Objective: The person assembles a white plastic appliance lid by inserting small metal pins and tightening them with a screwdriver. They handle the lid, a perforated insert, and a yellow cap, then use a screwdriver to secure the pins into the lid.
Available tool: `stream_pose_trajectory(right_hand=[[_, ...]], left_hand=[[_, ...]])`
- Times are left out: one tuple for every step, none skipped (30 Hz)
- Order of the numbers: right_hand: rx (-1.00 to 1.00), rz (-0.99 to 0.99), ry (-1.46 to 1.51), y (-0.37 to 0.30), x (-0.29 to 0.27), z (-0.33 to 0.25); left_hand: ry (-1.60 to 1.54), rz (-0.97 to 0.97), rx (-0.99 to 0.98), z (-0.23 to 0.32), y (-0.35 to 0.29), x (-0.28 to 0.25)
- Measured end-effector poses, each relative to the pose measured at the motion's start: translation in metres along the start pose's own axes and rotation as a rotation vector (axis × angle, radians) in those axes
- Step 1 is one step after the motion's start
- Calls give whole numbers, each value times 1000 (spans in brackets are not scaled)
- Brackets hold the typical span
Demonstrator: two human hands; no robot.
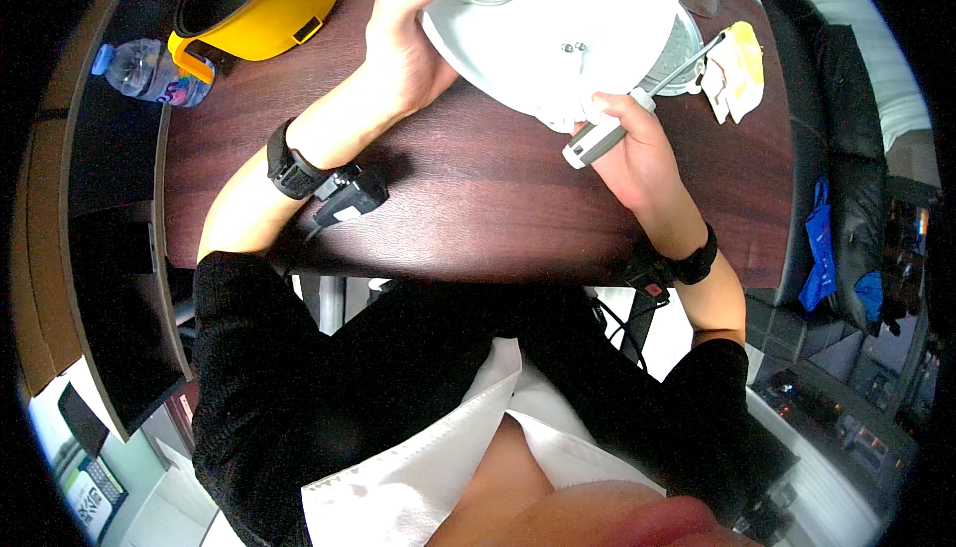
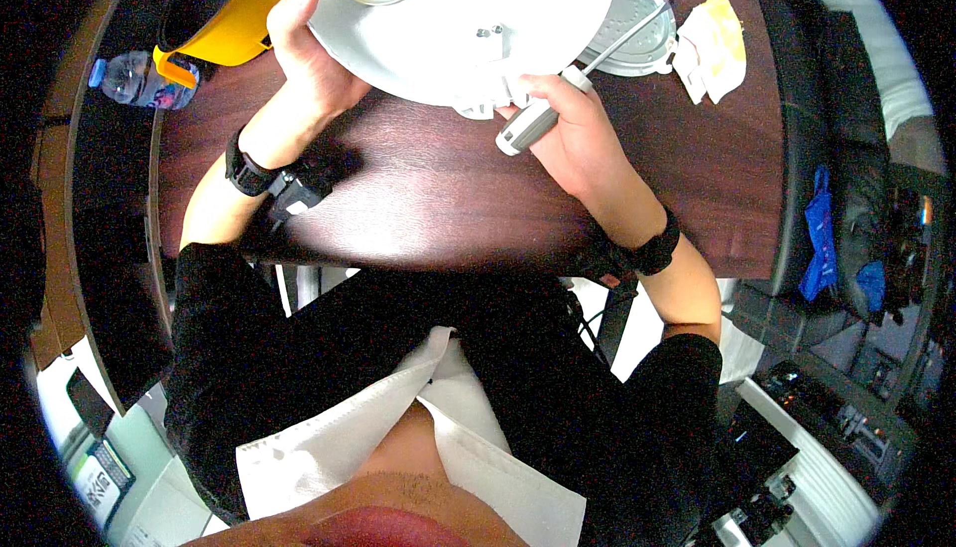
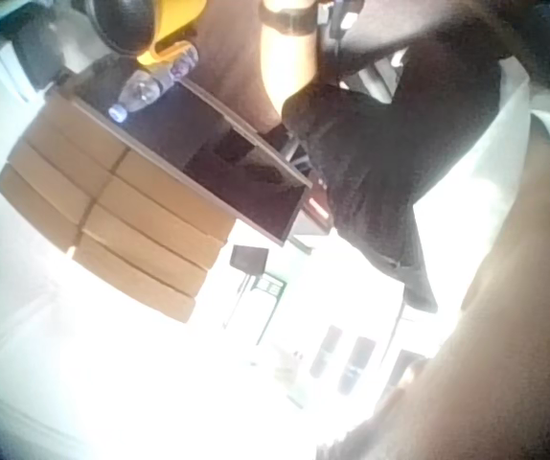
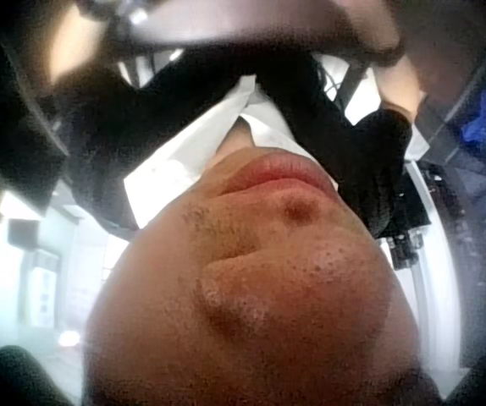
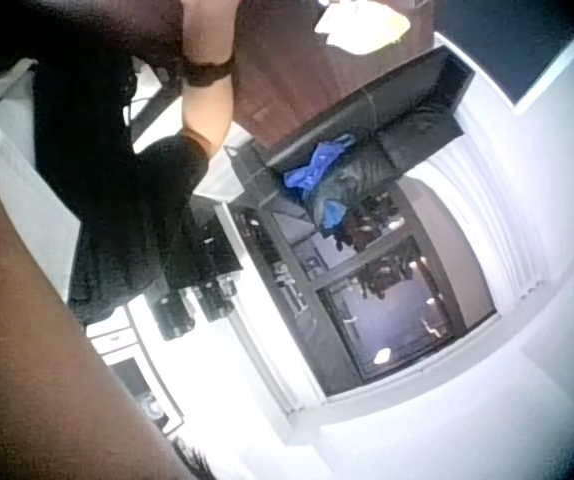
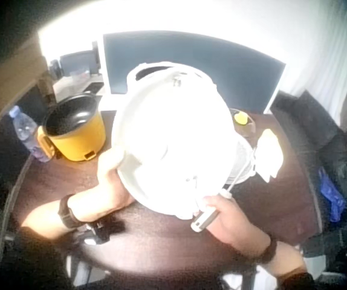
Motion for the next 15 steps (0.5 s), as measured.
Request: stream_pose_trajectory(right_hand=[[17, -16, -1, 2, -2, 1], [50, -12, -21, 4, -5, 3], [84, -6, -41, 5, -7, 6], [117, 0, -60, 5, -6, 8], [89, 30, -79, 5, -3, 8], [66, 52, -97, 4, 8, 9], [41, 80, -116, 3, 16, 7], [73, 89, -200, 1, 18, 6], [107, 95, -285, 0, 20, 3], [139, 101, -371, -1, 20, 2], [160, 52, -452, -2, 14, 0], [176, 11, -536, -5, 1, -7], [199, -43, -617, -6, -8, -12], [207, 9, -673, -12, -14, -16], [177, 18, -793, -17, -23, -25]], left_hand=[[-35, -32, -42, -3, 1, 2], [-70, -63, -84, -5, 1, 3], [-105, -95, -127, -7, 1, 4], [-70, -98, -121, -7, 2, 3], [-35, -103, -115, -7, 3, 2], [3, -99, -105, -6, 3, 0], [-29, -180, -93, 1, 2, 13], [-62, -262, -81, 9, 2, 32], [-93, -341, -67, 16, 1, 44], [-78, -349, -105, 14, 1, 40], [-64, -356, -144, 10, 4, 33], [-55, -372, -184, 7, 6, 31], [25, -349, -165, 12, 6, 30], [104, -326, -148, 19, 6, 33], [181, -312, -131, 23, 7, 35]])
Point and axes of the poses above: each hand's wrist, its own y-axis towards the middle knuckle, its own x-axis out of the palm, z = x × y, the point moved 5 cm from there along y, towards the middle knuckle, and after that the axes turned 3 degrees about -x, right-handed, at the moved point
